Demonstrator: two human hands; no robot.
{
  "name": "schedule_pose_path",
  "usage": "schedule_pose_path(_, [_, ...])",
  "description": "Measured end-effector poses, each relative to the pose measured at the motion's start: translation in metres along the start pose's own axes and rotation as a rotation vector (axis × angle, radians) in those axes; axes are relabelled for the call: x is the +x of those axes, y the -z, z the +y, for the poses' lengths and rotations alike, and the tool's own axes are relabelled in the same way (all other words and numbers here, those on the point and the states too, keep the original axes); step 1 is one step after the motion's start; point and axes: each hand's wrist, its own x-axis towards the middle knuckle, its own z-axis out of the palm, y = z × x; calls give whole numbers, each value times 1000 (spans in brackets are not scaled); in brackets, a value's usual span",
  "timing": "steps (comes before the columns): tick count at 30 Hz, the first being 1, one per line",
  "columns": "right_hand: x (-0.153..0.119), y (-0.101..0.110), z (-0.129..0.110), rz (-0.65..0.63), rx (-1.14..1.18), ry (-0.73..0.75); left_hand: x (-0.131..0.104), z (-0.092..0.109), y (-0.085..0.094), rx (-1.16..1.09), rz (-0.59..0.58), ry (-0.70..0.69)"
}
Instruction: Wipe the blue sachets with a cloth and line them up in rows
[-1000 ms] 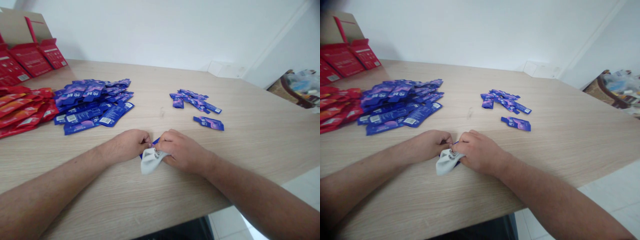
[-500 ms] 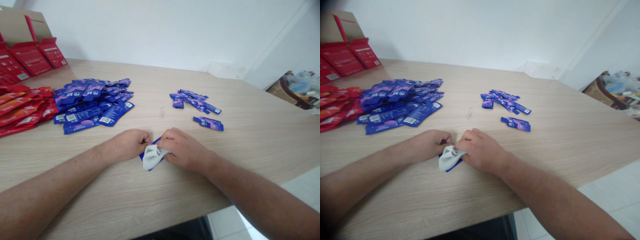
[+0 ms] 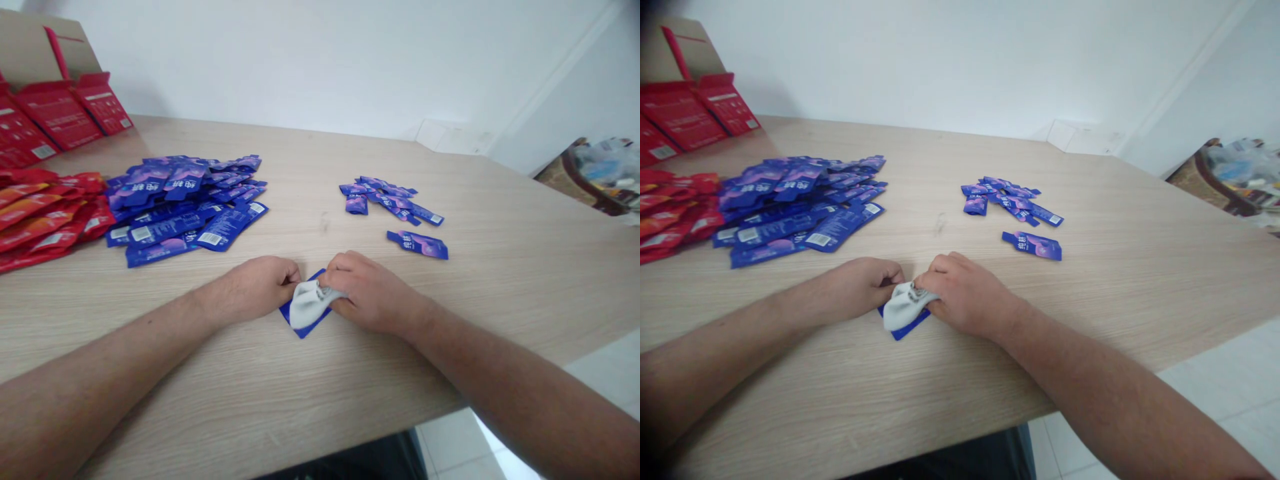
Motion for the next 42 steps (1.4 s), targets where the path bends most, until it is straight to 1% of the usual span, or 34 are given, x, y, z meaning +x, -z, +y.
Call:
schedule_pose_path(2, [0, 0, 0, 16, -18, -25, 0, -1, -1, 11, 5, 8])
schedule_pose_path(6, [-1, 0, -3, -34, 19, 73, 1, -1, -1, -5, -15, -16])
schedule_pose_path(8, [-1, 0, -2, -27, 13, 50, 0, -1, -1, 2, -5, -5])
schedule_pose_path(11, [-1, 1, 0, 16, -30, -32, 0, 1, -1, 13, 11, 25])
schedule_pose_path(16, [0, 1, -2, -31, -3, 69, 1, 0, -1, -6, -12, 0])
schedule_pose_path(20, [0, 1, 0, 19, -36, -45, 1, -1, -1, 19, 13, 17])
schedule_pose_path(21, [0, 1, -1, 18, -38, -37, 1, -1, -1, 17, 11, 12])
schedule_pose_path(24, [-1, 1, -3, -30, -7, 72, 1, -1, -1, -10, -8, -17])
schedule_pose_path(25, [-1, 1, -3, -37, 3, 84, 1, -2, -1, -16, -9, -19])
schedule_pose_path(29, [-1, 0, -1, 20, -31, -28, 2, -2, -2, 5, 9, 26])
schedule_pose_path(30, [-1, 0, -2, 23, -38, -34, 2, -2, -2, 7, 10, 27])
schedule_pose_path(34, [-1, -3, -7, -16, -14, 88, 2, -2, -2, -15, -7, -18])
schedule_pose_path(35, [-1, -3, -7, -19, -12, 95, 2, -2, -2, -15, -6, -18])
schedule_pose_path(39, [-1, -2, -5, 21, -41, -31, 2, -2, -2, 20, 14, 22])
schedule_pose_path(40, [-1, -1, -5, 21, -41, -34, 2, -3, -2, 22, 15, 20])
schedule_pose_path(42, [-1, -1, -6, -8, -22, 30, 2, -3, -2, 10, 6, -2])
